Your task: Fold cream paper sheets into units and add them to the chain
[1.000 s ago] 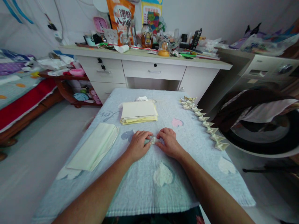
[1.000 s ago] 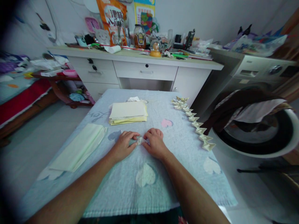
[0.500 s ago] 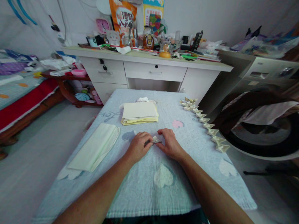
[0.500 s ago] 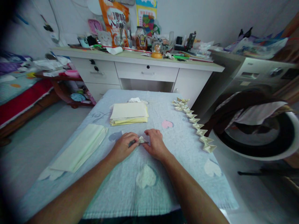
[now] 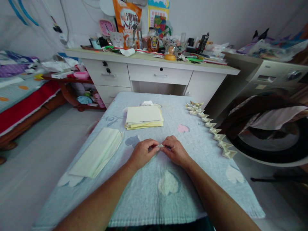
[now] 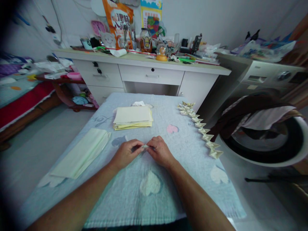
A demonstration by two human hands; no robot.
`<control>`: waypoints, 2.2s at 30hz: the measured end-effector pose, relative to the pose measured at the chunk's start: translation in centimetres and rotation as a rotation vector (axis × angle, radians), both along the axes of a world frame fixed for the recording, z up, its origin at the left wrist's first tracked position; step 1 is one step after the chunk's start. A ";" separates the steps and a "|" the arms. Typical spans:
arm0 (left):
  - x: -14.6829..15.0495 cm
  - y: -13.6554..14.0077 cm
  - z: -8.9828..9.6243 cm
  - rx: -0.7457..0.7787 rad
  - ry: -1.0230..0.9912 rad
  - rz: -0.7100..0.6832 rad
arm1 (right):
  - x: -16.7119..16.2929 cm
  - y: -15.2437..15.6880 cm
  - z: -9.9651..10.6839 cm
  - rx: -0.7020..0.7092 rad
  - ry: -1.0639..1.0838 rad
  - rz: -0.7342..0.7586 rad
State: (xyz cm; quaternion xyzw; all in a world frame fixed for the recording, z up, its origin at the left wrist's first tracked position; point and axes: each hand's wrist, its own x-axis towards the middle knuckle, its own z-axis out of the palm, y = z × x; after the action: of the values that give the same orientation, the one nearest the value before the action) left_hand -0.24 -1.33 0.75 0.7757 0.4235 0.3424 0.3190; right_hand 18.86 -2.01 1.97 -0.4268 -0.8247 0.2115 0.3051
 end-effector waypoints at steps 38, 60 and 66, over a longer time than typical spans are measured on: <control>0.5 -0.8 0.3 -0.112 -0.239 0.169 | -1.3 -0.9 0.3 0.032 0.230 -0.099; 0.7 -0.8 0.1 -0.265 -0.368 0.026 | -1.2 -1.2 0.4 -0.038 0.385 -0.124; 1.0 -0.8 -0.2 -0.408 -0.495 -0.003 | -1.2 -1.4 0.4 -0.093 0.457 -0.139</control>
State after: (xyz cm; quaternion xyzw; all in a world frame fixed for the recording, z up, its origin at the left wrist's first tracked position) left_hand 0.71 -2.10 0.57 0.5894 0.3919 0.4284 0.5617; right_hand 17.66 -3.45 2.41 -0.4370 -0.6924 0.3187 0.4777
